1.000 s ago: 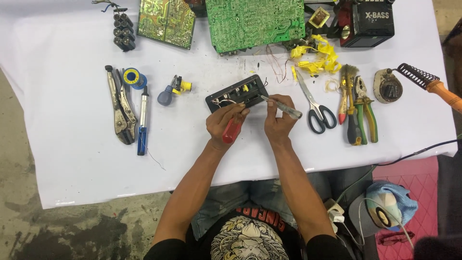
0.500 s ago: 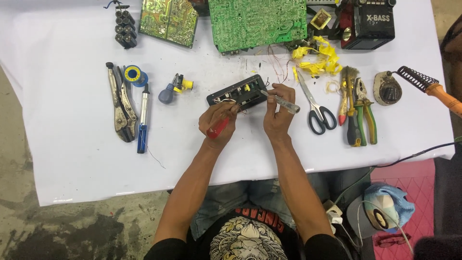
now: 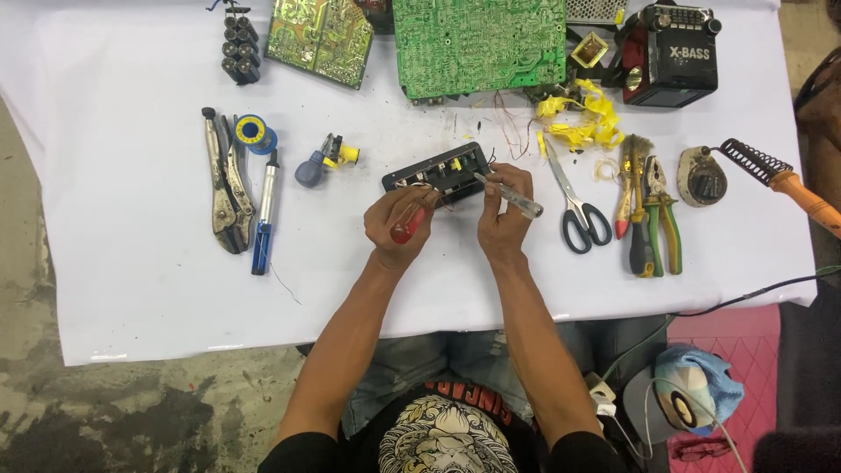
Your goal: A person uses a soldering iron and a screwdriver to repair or assemble connections on an electronic component at a workbench.
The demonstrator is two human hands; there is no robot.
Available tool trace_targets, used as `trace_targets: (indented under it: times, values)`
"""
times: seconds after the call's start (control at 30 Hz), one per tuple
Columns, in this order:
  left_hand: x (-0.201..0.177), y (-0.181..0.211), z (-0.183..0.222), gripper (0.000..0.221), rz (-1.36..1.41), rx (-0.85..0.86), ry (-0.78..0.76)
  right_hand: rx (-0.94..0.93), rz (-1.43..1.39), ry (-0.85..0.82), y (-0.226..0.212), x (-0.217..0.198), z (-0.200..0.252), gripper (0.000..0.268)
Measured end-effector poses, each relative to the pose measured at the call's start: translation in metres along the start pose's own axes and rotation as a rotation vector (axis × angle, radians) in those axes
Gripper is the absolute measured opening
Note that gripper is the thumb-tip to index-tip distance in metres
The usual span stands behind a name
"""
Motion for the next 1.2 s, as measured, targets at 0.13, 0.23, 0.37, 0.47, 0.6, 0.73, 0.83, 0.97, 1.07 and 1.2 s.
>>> trace_targets:
  times: [0.13,0.23,0.37,0.47,0.6,0.73,0.83,0.97,1.07,1.2]
  values:
    - [-0.001,-0.003,0.006,0.019,0.013,-0.012,0.002,0.027,-0.044,-0.021,0.001,0.002,0.002,0.023]
    - [0.001,-0.002,0.005,0.019,-0.010,-0.011,-0.012,0.021,-0.027,0.000,0.000,0.001,0.002,0.017]
    - [0.003,0.002,-0.003,0.014,0.027,0.000,-0.003,0.053,-0.060,0.005,0.000,0.001,0.002,0.021]
    - [0.002,0.002,-0.003,0.015,0.013,0.002,-0.006,0.051,-0.050,0.007,-0.001,0.000,0.002,0.018]
    - [0.004,0.005,-0.005,0.014,0.000,0.009,-0.019,0.078,-0.060,-0.012,0.008,0.001,0.008,0.024]
    - [0.001,0.004,-0.007,0.014,0.038,-0.018,-0.010,0.105,-0.084,0.013,0.007,0.002,0.010,0.018]
    - [0.002,0.004,-0.007,0.015,0.006,0.003,-0.024,0.093,-0.077,0.046,0.007,0.002,0.011,0.014]
    - [0.001,0.004,-0.003,0.016,-0.017,0.007,-0.002,0.169,-0.124,0.043,0.008,0.000,0.016,0.013]
    - [0.003,0.005,-0.003,0.017,-0.041,0.028,0.013,0.176,-0.135,0.048,0.005,0.002,0.015,0.011]
    - [0.006,0.013,-0.005,0.016,-0.069,0.085,0.020,0.110,-0.123,0.039,0.006,0.004,0.014,0.008]
Point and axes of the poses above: each hand's wrist, its own z-axis away from the middle knuckle, its own x-axis out of the palm, y = z × x, the point moved 5 cm from there along -z, towards the middle knuckle, and after that the axes turned 11 degrees about y, right-handed, at the moved point
